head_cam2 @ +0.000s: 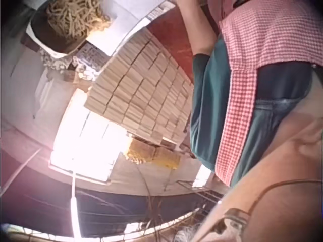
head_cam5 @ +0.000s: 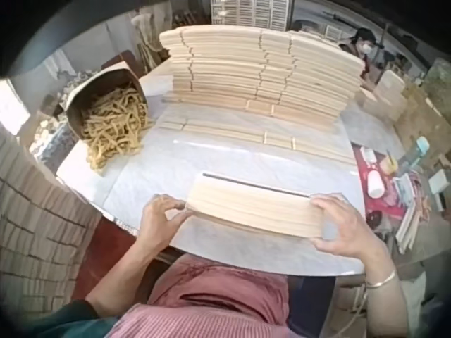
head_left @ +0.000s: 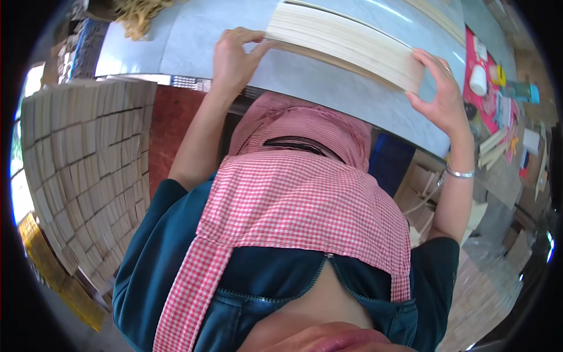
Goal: Apply glue and use a nail gun to assemble components of small wooden boxes.
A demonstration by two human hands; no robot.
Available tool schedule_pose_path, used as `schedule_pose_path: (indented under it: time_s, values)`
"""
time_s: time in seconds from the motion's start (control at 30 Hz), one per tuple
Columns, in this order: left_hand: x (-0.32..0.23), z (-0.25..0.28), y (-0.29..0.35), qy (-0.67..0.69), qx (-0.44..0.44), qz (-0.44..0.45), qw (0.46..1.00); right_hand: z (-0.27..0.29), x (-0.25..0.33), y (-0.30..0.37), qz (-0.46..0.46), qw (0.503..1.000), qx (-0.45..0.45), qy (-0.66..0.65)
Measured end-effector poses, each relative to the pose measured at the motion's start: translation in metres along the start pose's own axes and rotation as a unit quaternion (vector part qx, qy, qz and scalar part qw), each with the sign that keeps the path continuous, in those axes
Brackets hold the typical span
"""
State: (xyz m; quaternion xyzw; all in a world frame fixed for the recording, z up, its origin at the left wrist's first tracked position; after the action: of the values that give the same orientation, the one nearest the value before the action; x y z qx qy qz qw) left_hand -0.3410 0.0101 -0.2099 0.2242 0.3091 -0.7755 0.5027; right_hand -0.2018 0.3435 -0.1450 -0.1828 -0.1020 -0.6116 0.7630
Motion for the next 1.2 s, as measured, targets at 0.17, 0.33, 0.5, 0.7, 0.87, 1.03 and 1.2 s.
schedule_pose_path:
  time_s: [0.17,0.33,0.5,0.7,0.87,1.03,1.2]
  values:
    - [-0.007,0.003,-0.001,-0.053,-0.016,-0.033,0.998,-0.014,-0.011,0.003,0.0,1.0,0.007,-0.009]
    - [-0.01,0.003,-0.002,-0.071,-0.011,-0.044,0.996,-0.025,-0.019,0.005,0.005,1.0,-0.002,0.002]
    - [-0.005,0.004,-0.003,-0.072,-0.009,-0.05,0.996,-0.03,-0.021,0.005,0.014,0.999,-0.008,0.039]
    - [-0.006,0.004,-0.005,-0.079,-0.003,-0.051,0.996,-0.033,-0.02,0.008,0.033,0.995,-0.04,0.088]
    - [-0.006,0.004,-0.007,-0.083,0.008,-0.043,0.996,-0.031,-0.007,0.012,0.034,0.989,-0.086,0.115]
    - [-0.007,0.003,-0.008,-0.084,0.015,-0.038,0.996,-0.022,-0.01,0.039,-0.08,0.984,-0.152,0.048]
    - [-0.007,0.004,-0.009,-0.109,0.023,-0.057,0.992,-0.033,-0.008,0.053,-0.154,0.977,-0.143,0.014]
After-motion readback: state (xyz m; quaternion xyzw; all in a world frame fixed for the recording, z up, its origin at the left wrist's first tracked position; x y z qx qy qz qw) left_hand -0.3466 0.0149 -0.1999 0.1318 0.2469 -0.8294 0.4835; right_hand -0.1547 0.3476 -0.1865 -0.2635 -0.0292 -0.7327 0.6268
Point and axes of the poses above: each hand's wrist, its own y-axis away from the middle knuckle, its own z-axis out of the back of the hand, x = y × z, the point moved 7 cm from there along -y, towards the middle knuckle, and after that the axes turned 3 degrees about z, right-handed, at the moved point
